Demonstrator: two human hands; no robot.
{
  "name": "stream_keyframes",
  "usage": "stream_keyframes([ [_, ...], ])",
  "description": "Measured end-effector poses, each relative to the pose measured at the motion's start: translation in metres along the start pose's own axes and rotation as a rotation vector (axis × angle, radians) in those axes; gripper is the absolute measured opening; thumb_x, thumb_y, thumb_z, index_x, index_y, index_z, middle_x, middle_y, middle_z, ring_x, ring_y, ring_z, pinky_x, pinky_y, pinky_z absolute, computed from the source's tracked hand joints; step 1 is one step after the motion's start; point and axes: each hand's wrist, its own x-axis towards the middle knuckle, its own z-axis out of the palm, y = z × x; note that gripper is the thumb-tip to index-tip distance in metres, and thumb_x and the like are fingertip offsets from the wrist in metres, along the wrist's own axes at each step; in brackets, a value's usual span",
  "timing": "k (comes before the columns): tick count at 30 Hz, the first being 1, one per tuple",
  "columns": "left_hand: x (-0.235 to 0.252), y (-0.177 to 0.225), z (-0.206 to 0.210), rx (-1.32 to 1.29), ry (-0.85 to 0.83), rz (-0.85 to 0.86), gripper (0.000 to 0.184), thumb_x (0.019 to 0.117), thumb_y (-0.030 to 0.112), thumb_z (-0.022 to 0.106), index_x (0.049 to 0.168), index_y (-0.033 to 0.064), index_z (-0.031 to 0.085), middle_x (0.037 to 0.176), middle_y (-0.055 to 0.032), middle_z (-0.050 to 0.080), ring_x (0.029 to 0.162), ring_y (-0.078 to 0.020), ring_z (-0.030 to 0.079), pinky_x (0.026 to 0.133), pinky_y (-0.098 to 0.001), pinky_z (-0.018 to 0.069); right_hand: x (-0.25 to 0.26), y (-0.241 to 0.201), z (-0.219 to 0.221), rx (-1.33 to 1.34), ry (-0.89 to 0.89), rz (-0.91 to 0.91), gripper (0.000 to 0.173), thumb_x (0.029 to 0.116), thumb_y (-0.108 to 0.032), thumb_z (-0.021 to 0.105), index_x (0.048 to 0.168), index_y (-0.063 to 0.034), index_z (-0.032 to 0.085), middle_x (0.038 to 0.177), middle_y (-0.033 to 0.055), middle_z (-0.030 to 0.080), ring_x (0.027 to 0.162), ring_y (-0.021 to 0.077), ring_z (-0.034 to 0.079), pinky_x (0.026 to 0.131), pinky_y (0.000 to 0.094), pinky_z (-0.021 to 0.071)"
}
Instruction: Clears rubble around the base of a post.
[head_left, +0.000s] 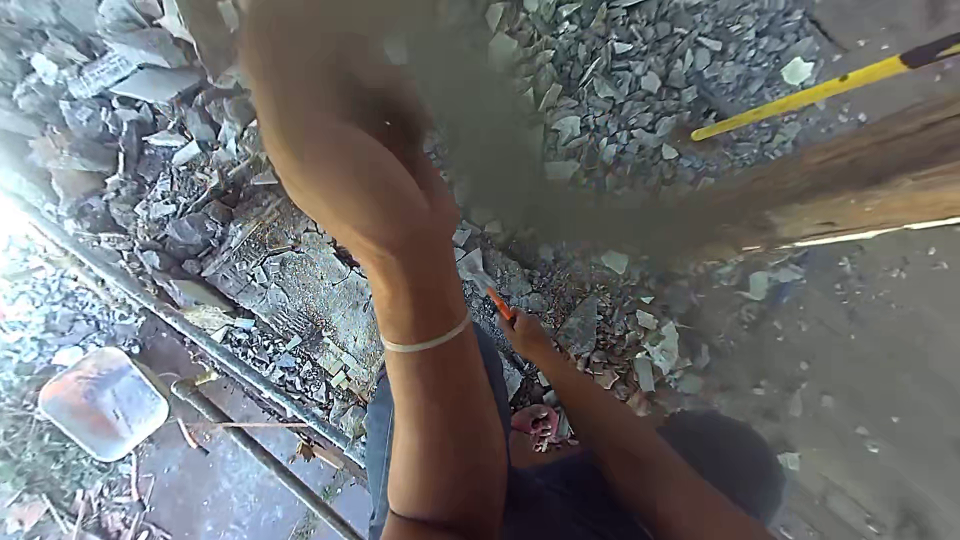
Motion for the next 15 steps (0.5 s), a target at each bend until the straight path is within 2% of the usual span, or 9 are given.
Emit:
stream_keyframes([
  [1,0.003,-0.002,0.008,-0.029,-0.009,0.013,0.043,0.1104,0.029,0.015,0.083,0.0169,0.046,0.067,0.0028,0.046,0.057,-0.0101,0.048,0.057,-0.0273,0.0490,-0.002,0.005,0.003,-0.045,-0.111,0.148,0.062,0.1030,-0.059,0.046,0.119,-0.0033,0.066,0.106,0.0203,0.071,0.100,0.0372,0.070,0.086,0.0608,0.0554],
  [2,0.008,-0.003,0.017,-0.071,-0.003,0.042,0.046,0.1109,0.028,0.018,0.078,0.0149,0.049,0.063,0.0006,0.049,0.054,-0.0131,0.050,0.054,-0.0304,0.0503,-0.005,0.000,0.000,-0.064,-0.149,0.217,0.062,0.1021,-0.060,0.046,0.119,-0.0039,0.066,0.110,0.0201,0.070,0.104,0.0377,0.070,0.087,0.0619,0.0547],
  [5,0.005,-0.001,0.035,-0.094,-0.029,0.059,0.050,0.1120,0.028,0.018,0.075,0.0141,0.049,0.058,0.0000,0.049,0.050,-0.0141,0.052,0.051,-0.0305,0.0512,-0.022,-0.033,-0.036,0.056,-0.115,0.140,0.061,0.0998,-0.063,0.051,0.108,-0.0052,0.068,0.096,0.0165,0.069,0.091,0.0338,0.069,0.078,0.0581,0.0553],
  [9,0.014,0.008,0.047,-0.077,-0.113,0.111,0.050,0.1108,0.026,0.016,0.073,0.0144,0.045,0.058,0.0001,0.045,0.050,-0.0146,0.048,0.052,-0.0313,0.0493,-0.044,-0.103,-0.121,0.338,0.125,-0.188,0.053,0.1009,-0.057,0.055,0.107,-0.0066,0.069,0.074,0.0085,0.063,0.065,0.0239,0.063,0.065,0.0489,0.0549],
  [10,0.021,0.013,0.048,-0.079,-0.105,0.129,0.049,0.1110,0.026,0.015,0.074,0.0133,0.044,0.057,-0.0009,0.043,0.050,-0.0154,0.046,0.051,-0.0320,0.0474,-0.052,-0.121,-0.141,0.398,0.212,-0.290,0.051,0.1019,-0.056,0.054,0.108,-0.0071,0.068,0.069,0.0072,0.062,0.059,0.0218,0.060,0.059,0.0463,0.0543],
  [12,0.039,0.025,0.050,-0.118,-0.070,0.169,0.048,0.1101,0.026,0.013,0.074,0.0114,0.040,0.055,-0.0025,0.039,0.048,-0.0155,0.043,0.047,-0.0306,0.0429,-0.061,-0.153,-0.172,0.545,0.415,-0.550,0.044,0.1039,-0.051,0.053,0.100,-0.0082,0.063,0.060,0.0024,0.055,0.046,0.0158,0.053,0.042,0.0380,0.0484],
  [13,0.049,0.030,0.048,-0.152,-0.078,0.185,0.048,0.1089,0.026,0.012,0.072,0.0111,0.039,0.055,-0.0033,0.038,0.048,-0.0155,0.041,0.046,-0.0302,0.0406,-0.062,-0.167,-0.184,0.648,0.487,-0.680,0.038,0.1043,-0.046,0.055,0.097,-0.0088,0.061,0.059,0.0006,0.054,0.044,0.0133,0.053,0.040,0.0347,0.0481],
  [15,0.061,0.035,0.035,-0.185,-0.110,0.228,0.047,0.1077,0.029,0.011,0.073,0.0107,0.038,0.058,-0.0042,0.038,0.050,-0.0157,0.040,0.046,-0.0298,0.0404,-0.061,-0.188,-0.196,0.871,0.580,-0.901,0.027,0.1039,-0.034,0.060,0.091,-0.0101,0.060,0.061,-0.0020,0.053,0.048,0.0108,0.053,0.044,0.0319,0.0491],
])
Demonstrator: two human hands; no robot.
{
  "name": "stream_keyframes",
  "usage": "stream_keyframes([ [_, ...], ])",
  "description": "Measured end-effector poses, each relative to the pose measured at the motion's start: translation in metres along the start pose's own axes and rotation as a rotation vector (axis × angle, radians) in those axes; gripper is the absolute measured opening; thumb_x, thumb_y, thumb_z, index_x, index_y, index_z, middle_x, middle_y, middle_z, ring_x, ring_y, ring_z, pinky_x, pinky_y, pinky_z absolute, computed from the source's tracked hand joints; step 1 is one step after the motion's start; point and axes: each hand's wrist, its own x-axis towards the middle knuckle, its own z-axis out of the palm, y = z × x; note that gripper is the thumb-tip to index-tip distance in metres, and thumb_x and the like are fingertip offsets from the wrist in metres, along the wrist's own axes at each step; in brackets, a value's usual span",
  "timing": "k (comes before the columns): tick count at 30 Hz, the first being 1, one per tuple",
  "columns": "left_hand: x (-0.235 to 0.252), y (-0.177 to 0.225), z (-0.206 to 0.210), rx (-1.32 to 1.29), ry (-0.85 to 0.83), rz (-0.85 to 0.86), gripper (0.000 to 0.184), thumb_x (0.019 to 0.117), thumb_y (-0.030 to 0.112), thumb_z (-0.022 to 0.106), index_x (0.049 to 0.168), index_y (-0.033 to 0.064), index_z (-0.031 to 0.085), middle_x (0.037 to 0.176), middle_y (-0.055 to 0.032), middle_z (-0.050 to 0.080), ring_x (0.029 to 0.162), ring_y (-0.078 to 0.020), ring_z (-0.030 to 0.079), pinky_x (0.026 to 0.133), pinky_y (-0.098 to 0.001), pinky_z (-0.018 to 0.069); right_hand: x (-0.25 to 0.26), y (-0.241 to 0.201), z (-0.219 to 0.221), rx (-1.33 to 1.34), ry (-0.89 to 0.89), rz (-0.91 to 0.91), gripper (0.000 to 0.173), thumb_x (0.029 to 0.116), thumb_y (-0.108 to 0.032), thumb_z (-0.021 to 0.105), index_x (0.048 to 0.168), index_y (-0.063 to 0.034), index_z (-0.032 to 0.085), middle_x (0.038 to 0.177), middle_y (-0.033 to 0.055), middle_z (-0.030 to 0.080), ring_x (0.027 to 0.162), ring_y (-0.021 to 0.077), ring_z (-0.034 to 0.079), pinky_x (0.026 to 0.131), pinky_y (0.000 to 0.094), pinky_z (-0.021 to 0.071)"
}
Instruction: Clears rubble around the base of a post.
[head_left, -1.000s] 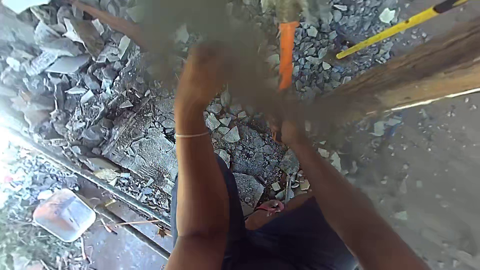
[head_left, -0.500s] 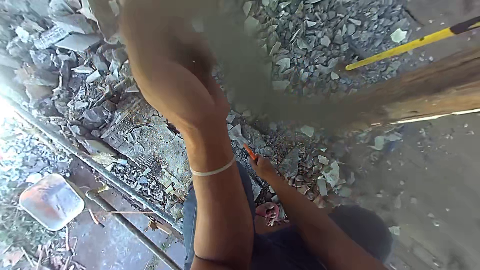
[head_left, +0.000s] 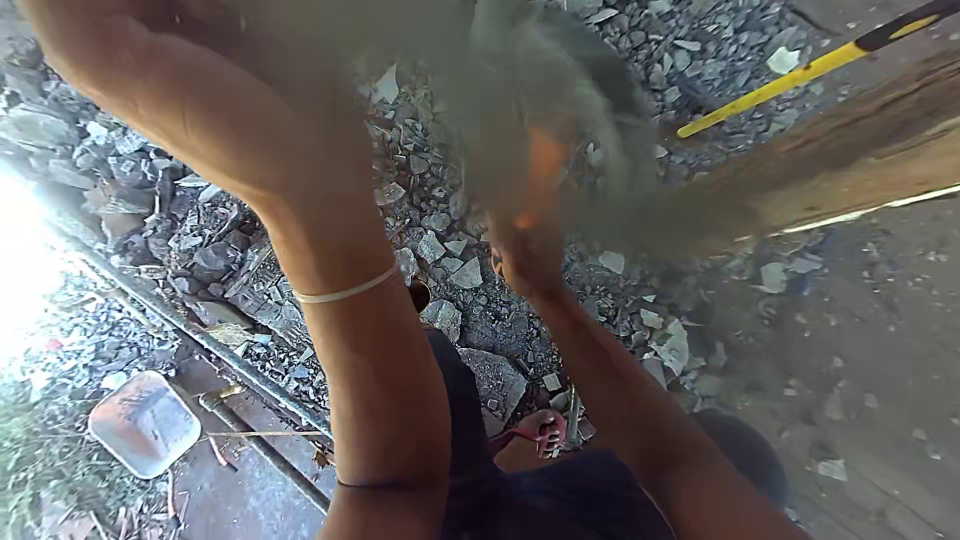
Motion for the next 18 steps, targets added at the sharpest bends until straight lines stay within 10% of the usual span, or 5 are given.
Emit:
stream_keyframes([
  [5,-0.004,-0.014,-0.027,0.038,0.101,-0.095,0.053,0.1111,0.033,0.011,0.071,0.0136,0.039,0.054,-0.0008,0.039,0.046,-0.0135,0.041,0.045,-0.0276,0.0415,-0.100,0.118,-0.020,-0.380,-0.103,0.135,0.031,0.1059,-0.033,0.055,0.098,-0.0040,0.063,0.069,0.0059,0.060,0.057,0.0169,0.060,0.054,0.0381,0.0557],
  [10,-0.004,-0.040,-0.038,-0.295,0.193,-0.310,0.056,0.1091,0.046,0.014,0.076,0.0140,0.046,0.052,0.0014,0.039,0.042,-0.0114,0.038,0.042,-0.0268,0.0393,-0.162,0.192,-0.047,-0.807,-0.578,1.165,0.041,0.0999,-0.037,0.059,0.117,-0.0007,0.066,0.104,0.0215,0.069,0.098,0.0374,0.068,0.086,0.0610,0.0536],
  [13,-0.006,-0.038,-0.045,-0.397,0.234,-0.316,0.052,0.1080,0.045,0.017,0.076,0.0133,0.043,0.053,0.0004,0.038,0.041,-0.0120,0.037,0.041,-0.0267,0.0390,-0.122,0.144,-0.026,-0.708,-0.476,1.113,0.039,0.1008,-0.039,0.060,0.112,-0.0029,0.066,0.092,0.0158,0.066,0.083,0.0302,0.066,0.077,0.0532,0.0541],
  [18,0.004,-0.047,-0.057,-0.476,0.256,-0.344,0.052,0.1069,0.049,0.020,0.078,0.0135,0.044,0.053,0.0009,0.038,0.042,-0.0117,0.038,0.042,-0.0264,0.0394,-0.009,0.029,-0.015,-0.473,-0.190,0.522,0.043,0.1008,-0.051,0.060,0.103,-0.0080,0.065,0.065,0.0050,0.060,0.052,0.0187,0.059,0.051,0.0417,0.0525],
])
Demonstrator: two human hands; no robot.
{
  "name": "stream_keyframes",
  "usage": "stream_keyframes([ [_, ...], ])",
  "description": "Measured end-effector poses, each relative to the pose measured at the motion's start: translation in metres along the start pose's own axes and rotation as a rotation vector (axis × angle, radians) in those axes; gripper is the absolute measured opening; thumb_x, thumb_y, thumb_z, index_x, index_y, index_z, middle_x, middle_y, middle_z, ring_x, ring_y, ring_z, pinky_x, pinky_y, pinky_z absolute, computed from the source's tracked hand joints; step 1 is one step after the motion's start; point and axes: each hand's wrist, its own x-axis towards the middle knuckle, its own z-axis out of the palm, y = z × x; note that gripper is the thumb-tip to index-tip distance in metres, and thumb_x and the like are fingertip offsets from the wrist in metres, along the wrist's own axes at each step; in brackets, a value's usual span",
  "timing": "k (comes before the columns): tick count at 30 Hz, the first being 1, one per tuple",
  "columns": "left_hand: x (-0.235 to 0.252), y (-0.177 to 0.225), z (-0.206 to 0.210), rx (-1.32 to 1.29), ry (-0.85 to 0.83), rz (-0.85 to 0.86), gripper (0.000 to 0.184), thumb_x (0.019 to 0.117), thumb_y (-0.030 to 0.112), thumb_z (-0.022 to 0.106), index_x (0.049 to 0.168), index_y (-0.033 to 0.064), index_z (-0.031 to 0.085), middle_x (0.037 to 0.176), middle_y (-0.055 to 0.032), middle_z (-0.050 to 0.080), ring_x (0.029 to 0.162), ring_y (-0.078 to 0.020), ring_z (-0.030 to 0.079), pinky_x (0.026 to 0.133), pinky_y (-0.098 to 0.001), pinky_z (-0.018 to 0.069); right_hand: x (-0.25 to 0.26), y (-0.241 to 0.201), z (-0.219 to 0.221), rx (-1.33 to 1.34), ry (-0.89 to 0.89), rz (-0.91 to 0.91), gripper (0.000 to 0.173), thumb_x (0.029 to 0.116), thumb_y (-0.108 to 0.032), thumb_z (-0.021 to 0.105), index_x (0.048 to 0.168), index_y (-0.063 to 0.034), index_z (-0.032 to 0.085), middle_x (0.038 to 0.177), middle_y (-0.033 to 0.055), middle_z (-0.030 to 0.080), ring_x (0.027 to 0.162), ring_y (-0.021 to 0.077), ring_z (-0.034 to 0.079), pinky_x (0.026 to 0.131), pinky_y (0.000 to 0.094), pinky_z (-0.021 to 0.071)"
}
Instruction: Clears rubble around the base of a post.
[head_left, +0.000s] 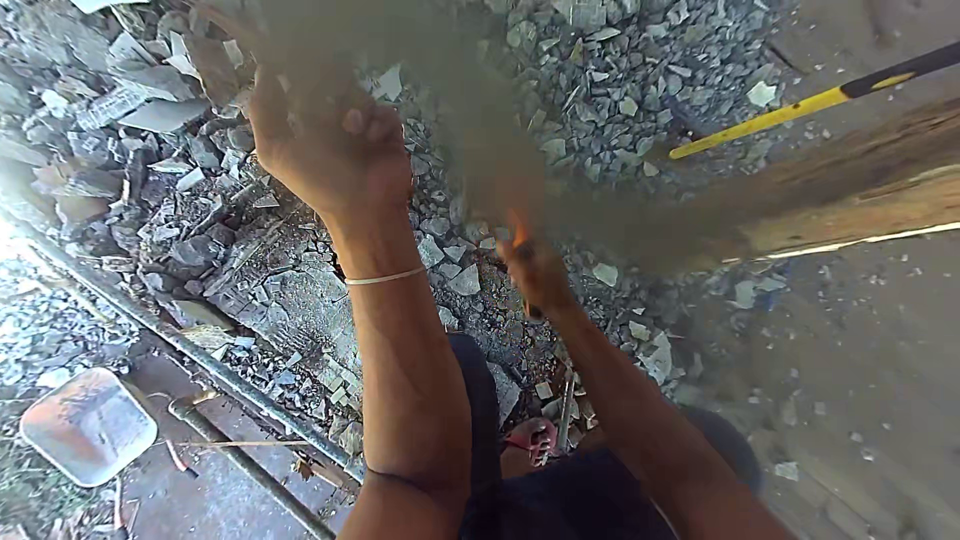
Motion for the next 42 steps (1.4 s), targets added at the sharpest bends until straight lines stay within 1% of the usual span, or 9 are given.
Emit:
stream_keyframes([
  [8,0.011,0.018,-0.006,0.059,0.021,0.042,0.054,0.1070,0.049,0.018,0.074,0.0142,0.043,0.052,0.0014,0.038,0.042,-0.0107,0.037,0.041,-0.0259,0.0377,0.036,-0.106,-0.023,0.772,0.193,-0.884,0.015,0.1035,-0.020,0.057,0.088,-0.0171,0.056,0.062,-0.0042,0.052,0.052,0.0119,0.053,0.052,0.0346,0.0518],
  [13,0.012,0.017,-0.013,0.090,0.082,0.062,0.055,0.1081,0.050,0.018,0.075,0.0143,0.044,0.052,0.0013,0.038,0.042,-0.0109,0.038,0.042,-0.0260,0.0393,-0.060,0.184,0.086,-0.275,-0.174,0.217,0.035,0.1001,-0.034,0.057,0.104,-0.0018,0.070,0.084,0.0173,0.069,0.076,0.0315,0.069,0.072,0.0534,0.0580],
  [17,0.015,0.012,-0.010,0.052,0.035,0.036,0.054,0.1081,0.049,0.020,0.073,0.0150,0.045,0.051,0.0025,0.039,0.042,-0.0100,0.039,0.043,-0.0255,0.0404,-0.056,0.175,0.100,-0.399,-0.396,0.715,0.037,0.0966,-0.036,0.063,0.112,-0.0017,0.068,0.101,0.0196,0.069,0.092,0.0360,0.068,0.081,0.0599,0.0544],
  [25,0.024,-0.009,-0.017,0.026,0.035,0.006,0.051,0.1071,0.048,0.022,0.076,0.0143,0.044,0.052,0.0020,0.038,0.042,-0.0106,0.038,0.043,-0.0256,0.0404,0.018,-0.038,-0.010,0.141,0.128,-0.186,0.040,0.1000,-0.049,0.061,0.097,-0.0090,0.065,0.063,0.0012,0.059,0.050,0.0149,0.057,0.047,0.0383,0.0526],
  [30,0.023,-0.013,-0.014,0.034,0.033,0.028,0.052,0.1066,0.049,0.020,0.073,0.0149,0.042,0.051,0.0020,0.037,0.042,-0.0105,0.037,0.042,-0.0257,0.0387,0.053,-0.122,-0.041,0.800,0.203,-0.863,0.013,0.1009,-0.014,0.059,0.088,-0.0148,0.055,0.063,-0.0031,0.055,0.051,0.0129,0.055,0.049,0.0353,0.0528],
  [33,0.024,-0.015,-0.014,0.044,0.072,0.010,0.049,0.1069,0.049,0.025,0.077,0.0155,0.044,0.053,0.0026,0.038,0.043,-0.0093,0.038,0.043,-0.0243,0.0397,0.016,0.000,0.022,0.532,0.205,-0.624,0.022,0.1069,-0.028,0.054,0.092,-0.0125,0.059,0.070,0.0001,0.057,0.060,0.0141,0.059,0.058,0.0368,0.0563],
  [36,0.024,-0.010,-0.019,0.041,0.124,0.029,0.043,0.1062,0.046,0.030,0.079,0.0161,0.046,0.055,0.0028,0.040,0.044,-0.0090,0.041,0.044,-0.0242,0.0417,-0.067,0.181,0.085,-0.131,-0.115,0.184,0.037,0.1001,-0.035,0.059,0.103,-0.0001,0.069,0.078,0.0150,0.067,0.069,0.0252,0.066,0.068,0.0488,0.0575],
  [39,0.029,-0.006,-0.008,0.035,0.091,0.054,0.046,0.1067,0.046,0.028,0.076,0.0163,0.045,0.054,0.0026,0.040,0.044,-0.0097,0.041,0.046,-0.0253,0.0421,-0.060,0.193,0.104,-0.301,-0.405,0.771,0.039,0.0978,-0.039,0.061,0.109,-0.0014,0.065,0.088,0.0157,0.065,0.072,0.0288,0.064,0.068,0.0520,0.0540],
  [42,0.017,-0.005,-0.012,0.064,0.096,0.070,0.053,0.1058,0.049,0.022,0.072,0.0143,0.043,0.053,0.0008,0.038,0.045,-0.0122,0.038,0.047,-0.0282,0.0417,-0.043,0.148,0.088,-0.108,-0.312,0.732,0.035,0.0985,-0.037,0.062,0.100,-0.0017,0.064,0.072,0.0095,0.059,0.056,0.0220,0.057,0.055,0.0433,0.0520],
])
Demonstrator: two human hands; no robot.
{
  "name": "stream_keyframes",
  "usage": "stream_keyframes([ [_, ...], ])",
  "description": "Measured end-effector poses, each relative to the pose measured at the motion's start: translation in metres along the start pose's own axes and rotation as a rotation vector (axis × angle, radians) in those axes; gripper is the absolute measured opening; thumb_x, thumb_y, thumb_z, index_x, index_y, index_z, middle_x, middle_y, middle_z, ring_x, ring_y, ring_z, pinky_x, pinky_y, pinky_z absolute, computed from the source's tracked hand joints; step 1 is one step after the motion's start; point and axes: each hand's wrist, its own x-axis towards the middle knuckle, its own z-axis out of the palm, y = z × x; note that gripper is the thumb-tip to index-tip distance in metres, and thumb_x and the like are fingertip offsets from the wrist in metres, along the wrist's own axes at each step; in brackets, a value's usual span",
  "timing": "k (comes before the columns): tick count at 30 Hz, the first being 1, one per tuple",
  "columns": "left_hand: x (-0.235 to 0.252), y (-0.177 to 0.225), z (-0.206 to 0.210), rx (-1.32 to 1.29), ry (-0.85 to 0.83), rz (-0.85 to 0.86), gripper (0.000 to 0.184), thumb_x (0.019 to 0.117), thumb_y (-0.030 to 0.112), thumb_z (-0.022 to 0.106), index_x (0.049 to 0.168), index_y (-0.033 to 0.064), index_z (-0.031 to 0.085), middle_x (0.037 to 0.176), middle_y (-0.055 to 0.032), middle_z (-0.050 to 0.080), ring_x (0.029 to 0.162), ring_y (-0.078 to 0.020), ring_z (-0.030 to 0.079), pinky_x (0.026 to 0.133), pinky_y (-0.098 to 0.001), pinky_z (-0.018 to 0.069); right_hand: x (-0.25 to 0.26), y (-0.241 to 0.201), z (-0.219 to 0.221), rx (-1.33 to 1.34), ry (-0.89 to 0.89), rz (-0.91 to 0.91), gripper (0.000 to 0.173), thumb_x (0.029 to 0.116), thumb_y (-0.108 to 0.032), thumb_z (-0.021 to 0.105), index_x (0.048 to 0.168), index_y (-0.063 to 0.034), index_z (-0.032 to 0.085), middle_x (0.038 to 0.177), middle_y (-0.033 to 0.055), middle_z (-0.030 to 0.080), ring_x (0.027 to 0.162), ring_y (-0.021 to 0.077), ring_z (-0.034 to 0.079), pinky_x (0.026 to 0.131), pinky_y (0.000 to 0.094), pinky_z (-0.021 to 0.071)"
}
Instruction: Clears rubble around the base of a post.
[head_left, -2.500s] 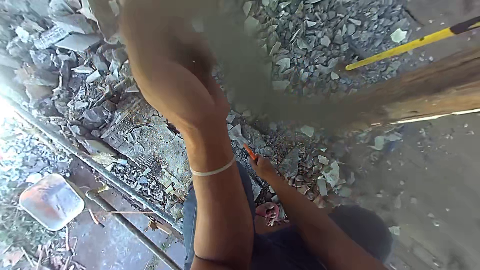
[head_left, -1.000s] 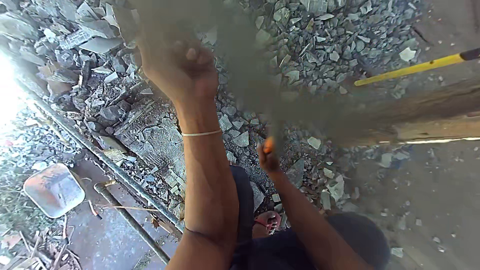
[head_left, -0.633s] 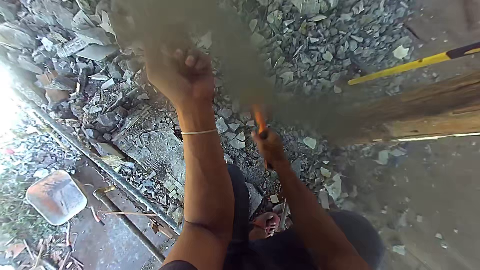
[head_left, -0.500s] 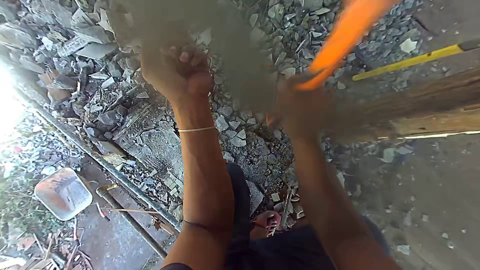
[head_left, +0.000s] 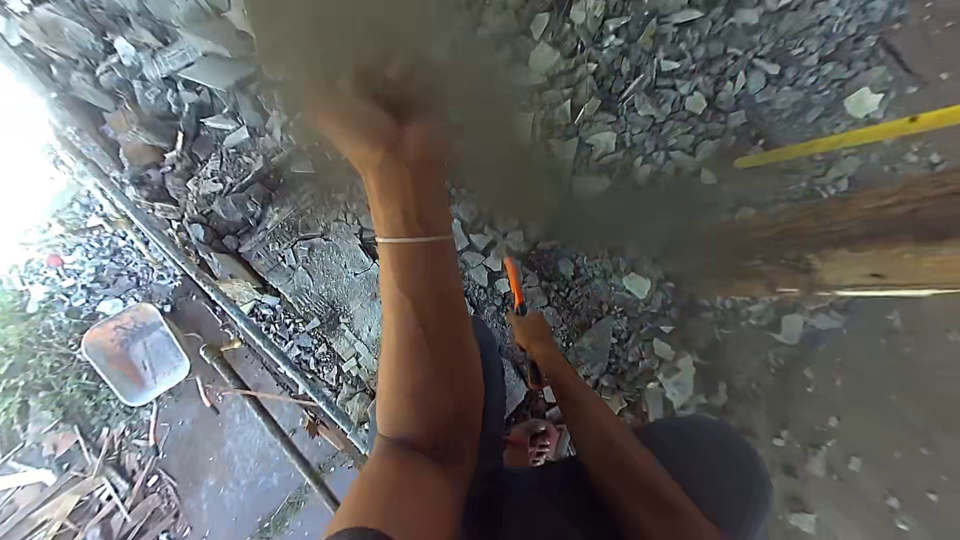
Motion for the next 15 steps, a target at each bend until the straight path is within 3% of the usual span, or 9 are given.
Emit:
stream_keyframes([
  [5,0.007,-0.018,-0.001,-0.004,0.000,-0.020,0.053,0.1040,0.054,0.023,0.073,0.0153,0.042,0.054,0.0012,0.038,0.046,-0.0117,0.039,0.048,-0.0276,0.0414,-0.082,-0.139,-0.099,0.308,0.231,-0.775,0.035,0.1011,-0.040,0.060,0.095,-0.0059,0.064,0.062,0.0011,0.058,0.051,0.0153,0.057,0.051,0.0393,0.0532],
  [8,0.012,-0.022,-0.005,-0.010,0.026,-0.039,0.053,0.1034,0.056,0.023,0.074,0.0163,0.042,0.055,0.0018,0.038,0.047,-0.0114,0.039,0.049,-0.0270,0.0420,-0.137,-0.210,-0.148,0.661,0.255,-1.382,0.013,0.1025,-0.020,0.059,0.094,-0.0107,0.059,0.062,-0.0039,0.056,0.050,0.0119,0.056,0.048,0.0343,0.0544],
  [10,0.013,-0.018,-0.004,-0.020,0.043,-0.042,0.050,0.1033,0.055,0.025,0.075,0.0159,0.040,0.056,0.0011,0.038,0.047,-0.0120,0.040,0.049,-0.0279,0.0435,-0.158,-0.238,-0.160,0.851,0.179,-1.638,0.011,0.0996,-0.007,0.055,0.091,-0.0124,0.053,0.059,-0.0038,0.051,0.048,0.0128,0.052,0.049,0.0354,0.0533],
  [12,0.014,-0.014,-0.004,0.000,0.071,-0.034,0.049,0.1033,0.054,0.026,0.075,0.0156,0.039,0.055,0.0003,0.036,0.047,-0.0129,0.039,0.049,-0.0301,0.0441,-0.150,-0.220,-0.140,0.865,0.194,-1.686,0.013,0.1004,-0.010,0.053,0.089,-0.0159,0.053,0.060,-0.0042,0.050,0.050,0.0121,0.052,0.051,0.0350,0.0530],
  [13,0.015,-0.013,-0.004,0.006,0.070,-0.028,0.050,0.1033,0.054,0.026,0.075,0.0152,0.040,0.055,0.0000,0.037,0.047,-0.0130,0.039,0.049,-0.0303,0.0447,-0.126,-0.188,-0.116,0.791,0.246,-1.620,0.012,0.1029,-0.016,0.055,0.091,-0.0163,0.057,0.064,-0.0033,0.054,0.054,0.0118,0.055,0.054,0.0344,0.0552],
  [15,0.022,-0.009,-0.008,-0.004,0.055,-0.011,0.050,0.1033,0.054,0.025,0.077,0.0148,0.043,0.057,0.0004,0.038,0.047,-0.0123,0.039,0.049,-0.0290,0.0431,-0.040,-0.084,-0.043,0.515,0.359,-1.302,0.019,0.1026,-0.026,0.058,0.091,-0.0113,0.061,0.068,0.0011,0.058,0.056,0.0150,0.059,0.054,0.0378,0.0562],
])
